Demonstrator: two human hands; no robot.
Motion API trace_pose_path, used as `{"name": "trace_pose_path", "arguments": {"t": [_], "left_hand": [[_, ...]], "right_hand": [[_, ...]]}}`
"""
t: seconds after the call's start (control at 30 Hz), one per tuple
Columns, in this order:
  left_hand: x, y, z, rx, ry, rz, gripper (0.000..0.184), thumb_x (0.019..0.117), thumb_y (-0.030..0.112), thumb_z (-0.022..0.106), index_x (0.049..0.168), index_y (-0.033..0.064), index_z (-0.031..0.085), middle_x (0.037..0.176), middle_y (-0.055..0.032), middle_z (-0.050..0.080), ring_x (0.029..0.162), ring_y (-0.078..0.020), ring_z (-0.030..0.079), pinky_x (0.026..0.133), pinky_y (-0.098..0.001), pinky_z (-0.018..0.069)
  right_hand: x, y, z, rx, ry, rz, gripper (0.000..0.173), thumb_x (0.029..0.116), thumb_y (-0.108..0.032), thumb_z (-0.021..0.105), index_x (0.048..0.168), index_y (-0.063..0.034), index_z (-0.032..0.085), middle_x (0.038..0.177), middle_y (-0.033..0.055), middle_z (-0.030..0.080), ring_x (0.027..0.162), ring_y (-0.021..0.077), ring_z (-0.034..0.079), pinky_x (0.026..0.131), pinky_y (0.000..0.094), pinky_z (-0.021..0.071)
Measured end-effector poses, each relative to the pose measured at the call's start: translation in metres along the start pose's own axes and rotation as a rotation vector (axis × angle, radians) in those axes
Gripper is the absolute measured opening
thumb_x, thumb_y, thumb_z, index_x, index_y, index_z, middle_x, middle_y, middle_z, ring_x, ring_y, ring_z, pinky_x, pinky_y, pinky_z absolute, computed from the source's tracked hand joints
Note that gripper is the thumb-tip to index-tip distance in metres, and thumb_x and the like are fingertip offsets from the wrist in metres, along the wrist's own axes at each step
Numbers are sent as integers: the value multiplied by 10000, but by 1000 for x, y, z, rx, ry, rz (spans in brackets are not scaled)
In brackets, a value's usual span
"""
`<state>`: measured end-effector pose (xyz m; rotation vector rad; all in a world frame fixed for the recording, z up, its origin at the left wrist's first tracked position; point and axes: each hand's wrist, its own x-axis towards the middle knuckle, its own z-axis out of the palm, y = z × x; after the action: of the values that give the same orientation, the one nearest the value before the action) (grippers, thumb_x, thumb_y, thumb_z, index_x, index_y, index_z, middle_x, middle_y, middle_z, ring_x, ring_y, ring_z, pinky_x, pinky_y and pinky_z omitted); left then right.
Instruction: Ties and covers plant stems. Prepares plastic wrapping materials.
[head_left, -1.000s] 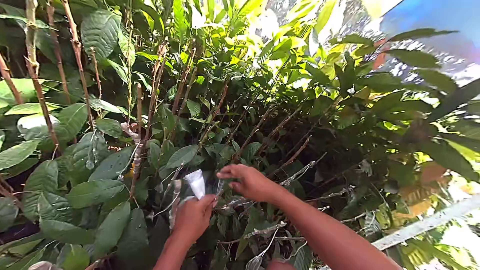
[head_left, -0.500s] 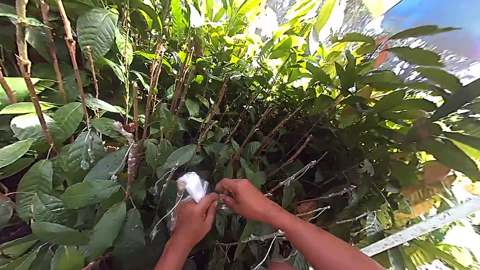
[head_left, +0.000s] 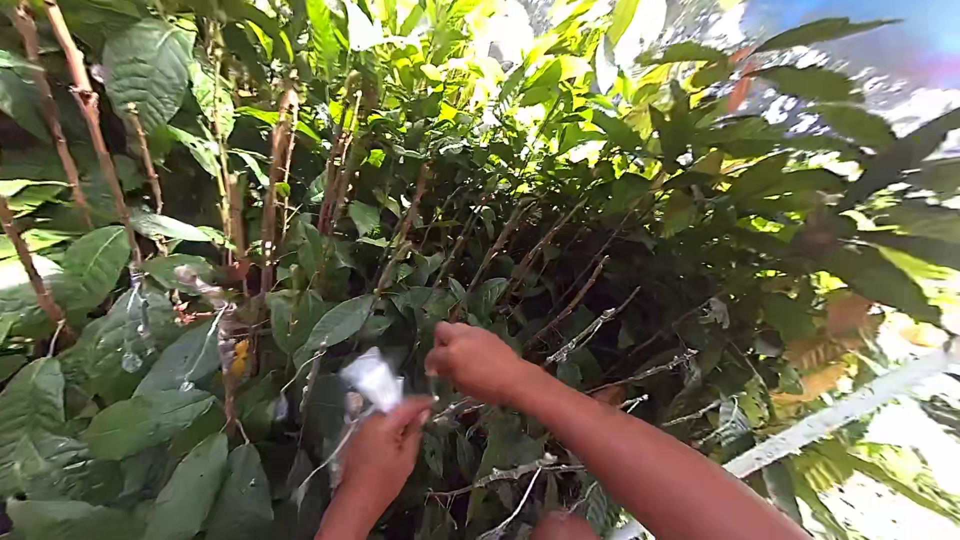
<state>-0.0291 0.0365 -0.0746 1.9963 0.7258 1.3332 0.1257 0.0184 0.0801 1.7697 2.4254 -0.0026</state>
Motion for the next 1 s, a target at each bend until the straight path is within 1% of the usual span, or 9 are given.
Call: {"name": "trace_pose_path", "arguments": {"t": [0.13,0.2,0.33,0.43,0.53,0.73,0.83,0.87,1.0], "left_hand": [[9,-3,-14,-214,89,-93,189,933,91,610,1032,-3,741,861,-42,738,659,-53,676,633,-262,597],[6,-3,-8,-246,60,-87,153,909,89,626,975,15,743,814,-11,725,633,-22,649,610,-229,575],[8,-3,-22,-341,71,-149,165,949,31,611,1061,-55,695,913,-54,708,677,-38,661,643,-229,594],[9,-1,-15,-315,75,-158,117,886,62,641,954,10,721,786,25,709,637,-11,649,620,-223,578],[7,-2,-13,-409,81,-204,97,915,90,702,954,9,739,808,1,728,629,-58,673,601,-234,598],[15,-5,-21,-438,205,-233,99,940,97,658,964,12,703,774,17,696,568,-15,593,539,-178,515],[10,-7,-12,-338,107,-127,204,891,119,674,1046,-13,696,824,45,709,689,33,643,670,-179,565],[9,-9,-9,-375,69,-118,269,888,93,702,1129,-21,671,835,38,712,646,13,638,614,-186,566],[9,-13,-10,-501,129,-135,308,874,45,718,1176,4,677,853,24,697,553,-15,575,490,-173,501]], "right_hand": [[-13,-46,10,-88,21,-112,193,1011,-73,554,1138,9,674,1094,220,674,958,402,694,734,562,570],[-2,-34,4,-95,88,-144,179,1018,-95,565,1090,-10,704,1099,185,690,987,378,693,763,557,573],[-1,-27,10,24,-42,-71,254,1067,-128,495,1214,-14,668,1187,213,681,1059,420,679,844,629,543],[-2,-40,0,-74,70,-193,180,1012,-93,579,1107,-16,712,1080,192,692,958,390,695,747,572,570],[17,3,10,43,64,-201,241,1057,-148,531,1100,-6,721,1133,201,684,1057,402,673,874,618,537],[-20,-66,56,154,56,-507,61,930,-18,657,947,-13,715,1024,166,693,857,352,704,681,550,577],[0,-44,23,349,172,-328,170,994,-81,615,1056,0,751,1093,175,722,1044,339,700,914,560,563],[9,-27,17,430,245,-224,200,1006,-108,598,1054,15,748,1061,179,708,1030,318,686,920,531,550],[18,9,42,1075,101,107,210,1016,-231,639,957,-36,690,775,-22,589,645,29,522,610,214,449]]}}
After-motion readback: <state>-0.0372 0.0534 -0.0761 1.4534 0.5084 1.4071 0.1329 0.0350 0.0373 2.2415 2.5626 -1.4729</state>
